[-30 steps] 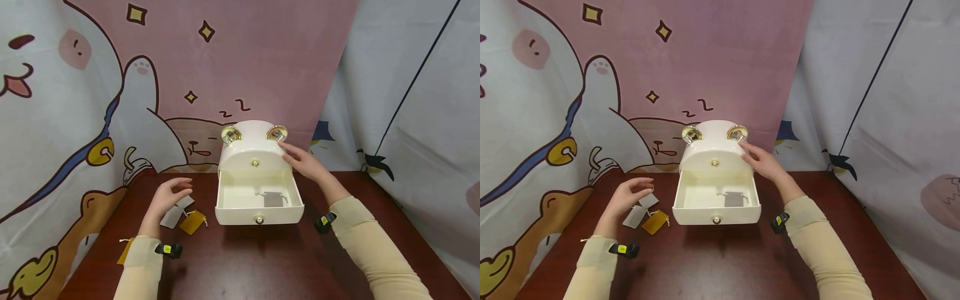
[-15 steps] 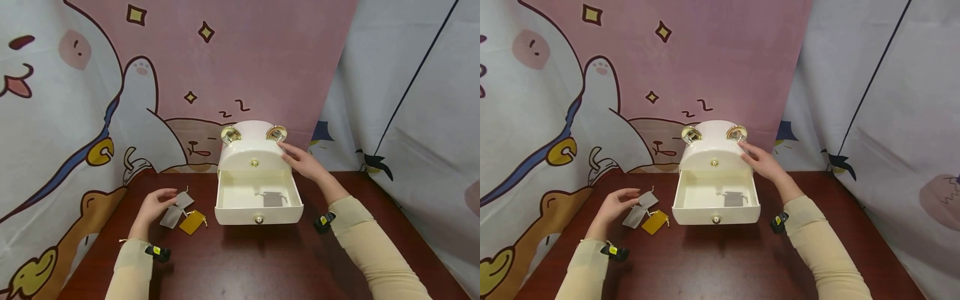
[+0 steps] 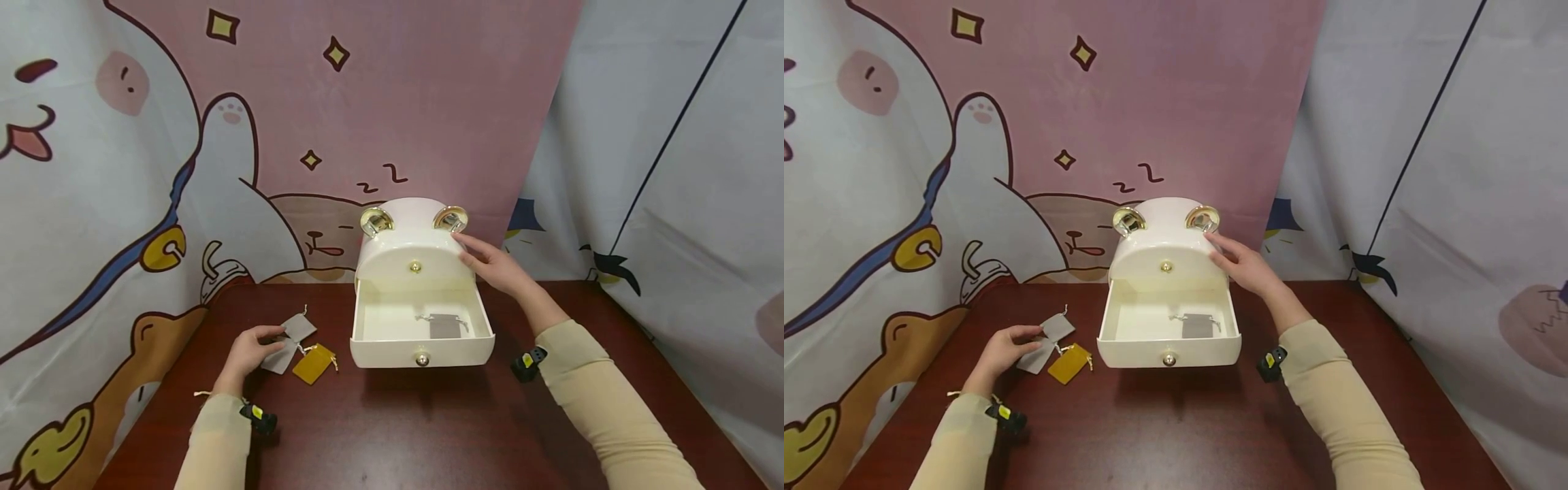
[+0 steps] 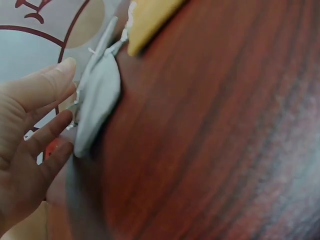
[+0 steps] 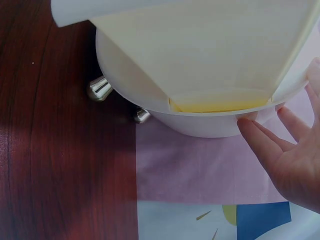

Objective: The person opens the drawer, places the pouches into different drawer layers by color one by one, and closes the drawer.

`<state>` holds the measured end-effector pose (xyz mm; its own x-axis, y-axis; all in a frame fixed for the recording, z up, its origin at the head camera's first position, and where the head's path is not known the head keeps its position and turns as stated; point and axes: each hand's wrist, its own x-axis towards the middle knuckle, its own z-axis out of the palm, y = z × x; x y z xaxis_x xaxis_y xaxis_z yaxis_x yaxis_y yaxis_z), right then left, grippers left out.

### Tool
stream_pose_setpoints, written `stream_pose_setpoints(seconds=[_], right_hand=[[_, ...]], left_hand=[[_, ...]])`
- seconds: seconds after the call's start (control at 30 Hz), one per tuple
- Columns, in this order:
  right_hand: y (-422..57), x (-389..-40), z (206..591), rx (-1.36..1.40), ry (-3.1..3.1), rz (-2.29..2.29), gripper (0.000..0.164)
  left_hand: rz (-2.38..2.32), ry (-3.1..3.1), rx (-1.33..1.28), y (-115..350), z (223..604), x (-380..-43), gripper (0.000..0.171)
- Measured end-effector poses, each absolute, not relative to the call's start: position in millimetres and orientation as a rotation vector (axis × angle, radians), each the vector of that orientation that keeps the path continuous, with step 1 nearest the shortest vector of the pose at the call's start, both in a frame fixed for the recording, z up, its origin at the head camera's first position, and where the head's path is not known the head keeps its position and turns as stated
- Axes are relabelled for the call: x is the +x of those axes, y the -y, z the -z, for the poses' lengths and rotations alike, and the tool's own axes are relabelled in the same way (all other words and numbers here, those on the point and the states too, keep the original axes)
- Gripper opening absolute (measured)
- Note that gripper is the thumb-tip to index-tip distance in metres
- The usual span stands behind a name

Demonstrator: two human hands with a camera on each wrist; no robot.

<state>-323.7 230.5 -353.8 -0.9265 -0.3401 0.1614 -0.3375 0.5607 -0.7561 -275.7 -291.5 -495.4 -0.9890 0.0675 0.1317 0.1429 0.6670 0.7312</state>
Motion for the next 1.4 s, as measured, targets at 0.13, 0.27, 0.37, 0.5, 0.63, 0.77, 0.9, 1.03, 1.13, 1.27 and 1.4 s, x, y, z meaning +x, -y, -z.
stream_pose_setpoints(seconds=[0.13,0.27,0.37,0.5,0.63,0.77,0.9,1.03,1.13,1.27,1.4], right_hand=[[-230.4,-324.1,354.0,-0.613,-2.77,1.338,0.058],[-230.5,-324.8,354.9,-0.641,-2.762,1.353,0.057],[-230.7,-325.3,355.4,-0.634,-2.757,1.36,0.057],[-230.7,-325.0,355.4,-0.62,-2.739,1.383,0.057],[-230.6,-325.0,355.5,-0.624,-2.73,1.4,0.057],[-231.0,-325.8,356.1,-0.626,-2.742,1.387,0.057],[-231.5,-326.0,356.2,-0.64,-2.758,1.373,0.057],[-231.7,-325.7,355.4,-0.659,-2.772,1.357,0.057],[-231.6,-325.2,354.4,-0.648,-2.78,1.344,0.057],[-231.2,-324.4,353.4,-0.624,-2.793,1.329,0.058],[-230.9,-323.6,353.0,-0.613,-2.792,1.33,0.058]], left_hand=[[1.188,2.782,-0.191,291.7,498.8,-275.3,0.034],[1.136,2.726,-0.3,292.5,502.7,-274.6,0.03],[1.083,2.685,-0.369,293.6,506.4,-273.9,0.027],[1.079,2.69,-0.357,293.7,509.9,-274.3,0.025],[1.102,2.743,-0.28,293.7,511.3,-275.4,0.027],[1.073,2.794,-0.229,295.2,512.1,-275.5,0.027],[1.083,2.807,-0.218,295.6,511.3,-274.5,0.027],[1.101,2.801,-0.209,295.2,512.2,-274.6,0.025],[1.119,2.789,-0.181,294.4,512.9,-274.2,0.022],[1.126,2.754,-0.165,293.4,512.0,-272.0,0.017],[1.113,2.735,-0.188,294.4,510.3,-270.1,0.014]])
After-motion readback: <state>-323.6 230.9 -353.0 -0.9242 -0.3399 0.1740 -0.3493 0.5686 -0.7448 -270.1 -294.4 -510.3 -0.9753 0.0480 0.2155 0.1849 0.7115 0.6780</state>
